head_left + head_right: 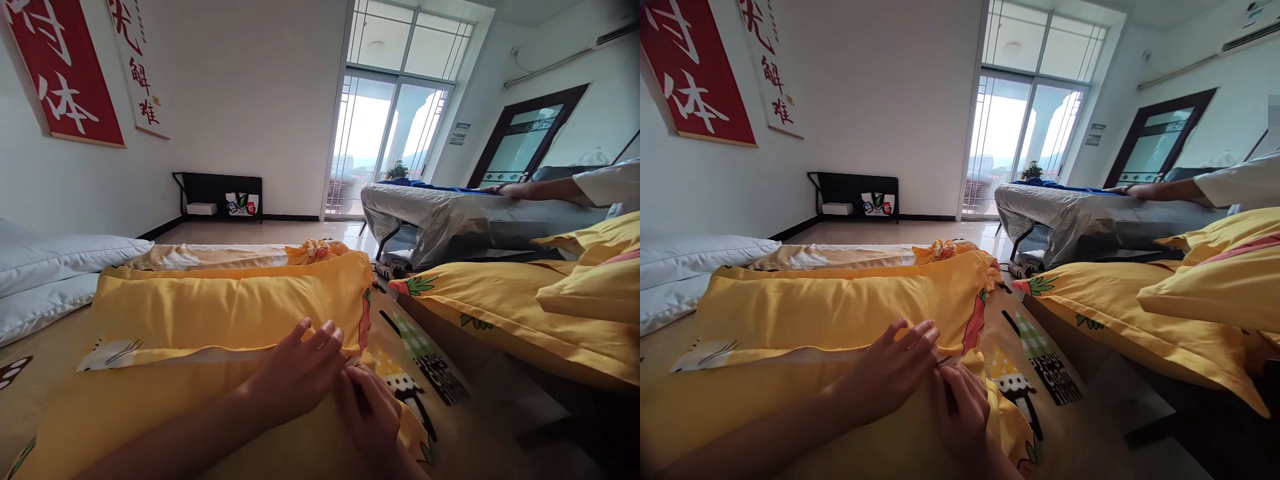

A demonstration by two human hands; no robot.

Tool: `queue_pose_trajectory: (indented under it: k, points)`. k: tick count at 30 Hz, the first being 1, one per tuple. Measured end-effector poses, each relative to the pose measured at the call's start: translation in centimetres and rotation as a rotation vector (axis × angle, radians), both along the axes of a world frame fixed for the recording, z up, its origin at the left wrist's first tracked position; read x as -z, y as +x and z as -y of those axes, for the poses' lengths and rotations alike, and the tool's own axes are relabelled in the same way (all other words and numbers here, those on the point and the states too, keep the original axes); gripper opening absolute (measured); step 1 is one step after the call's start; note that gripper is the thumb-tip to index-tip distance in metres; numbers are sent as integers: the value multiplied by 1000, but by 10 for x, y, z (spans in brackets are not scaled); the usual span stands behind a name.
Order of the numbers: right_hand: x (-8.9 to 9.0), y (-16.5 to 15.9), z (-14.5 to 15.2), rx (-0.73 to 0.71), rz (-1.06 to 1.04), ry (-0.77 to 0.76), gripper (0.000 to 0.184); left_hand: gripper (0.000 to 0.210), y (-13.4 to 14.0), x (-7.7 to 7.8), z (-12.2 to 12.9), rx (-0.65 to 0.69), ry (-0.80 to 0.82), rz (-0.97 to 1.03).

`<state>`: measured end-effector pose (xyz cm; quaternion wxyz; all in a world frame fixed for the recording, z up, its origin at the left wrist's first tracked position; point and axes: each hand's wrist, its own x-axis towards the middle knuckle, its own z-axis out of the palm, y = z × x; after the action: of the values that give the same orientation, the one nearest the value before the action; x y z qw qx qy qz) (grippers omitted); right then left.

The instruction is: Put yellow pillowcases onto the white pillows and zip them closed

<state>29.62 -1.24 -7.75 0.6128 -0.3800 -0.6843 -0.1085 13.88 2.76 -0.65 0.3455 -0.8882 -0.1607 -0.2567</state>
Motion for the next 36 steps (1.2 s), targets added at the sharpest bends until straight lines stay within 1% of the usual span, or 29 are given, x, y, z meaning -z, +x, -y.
queue_pose_trajectory:
  k: [5, 8, 12, 16, 18, 22, 26, 28, 30, 32, 34, 36]
  points:
    - [5, 3, 4, -20, 36, -32, 17, 22, -1, 2, -1, -1, 17, -39]
    - [4, 9, 3, 18, 56, -55, 16, 22, -4, -1, 4, 0, 2, -76]
    - [2, 18, 1, 166, 84, -69, 15, 21, -6, -2, 7, -31, -73, -68]
    - [3, 29, -5, 340, 134, -54, 27, 17, -4, -3, 7, -44, -231, -27]
    - [3, 33, -9, 394, 158, -42, 29, 20, -4, -5, 8, -30, -265, -11]
    - [2, 38, -12, 410, 191, -20, 27, 22, -5, -8, 10, -5, -226, 8]
    - [-2, 39, -10, 389, 180, 89, 32, 18, -5, -6, 7, -22, -183, 11]
    - [-4, 42, -9, 398, 170, 120, 31, 19, -7, -4, 2, -29, -185, 15]
    - [-6, 47, -10, 422, 175, 131, 29, 28, -13, -2, -7, -63, -193, 31]
    - [-7, 54, -14, 444, 214, 143, 28, 36, -26, -1, -18, -149, -202, 45]
    - [-6, 59, -20, 465, 269, 164, 29, 28, -43, -1, -29, -255, -181, 44]
    - [-5, 59, -27, 479, 319, 184, 31, 20, -61, -1, -37, -296, -149, 37]
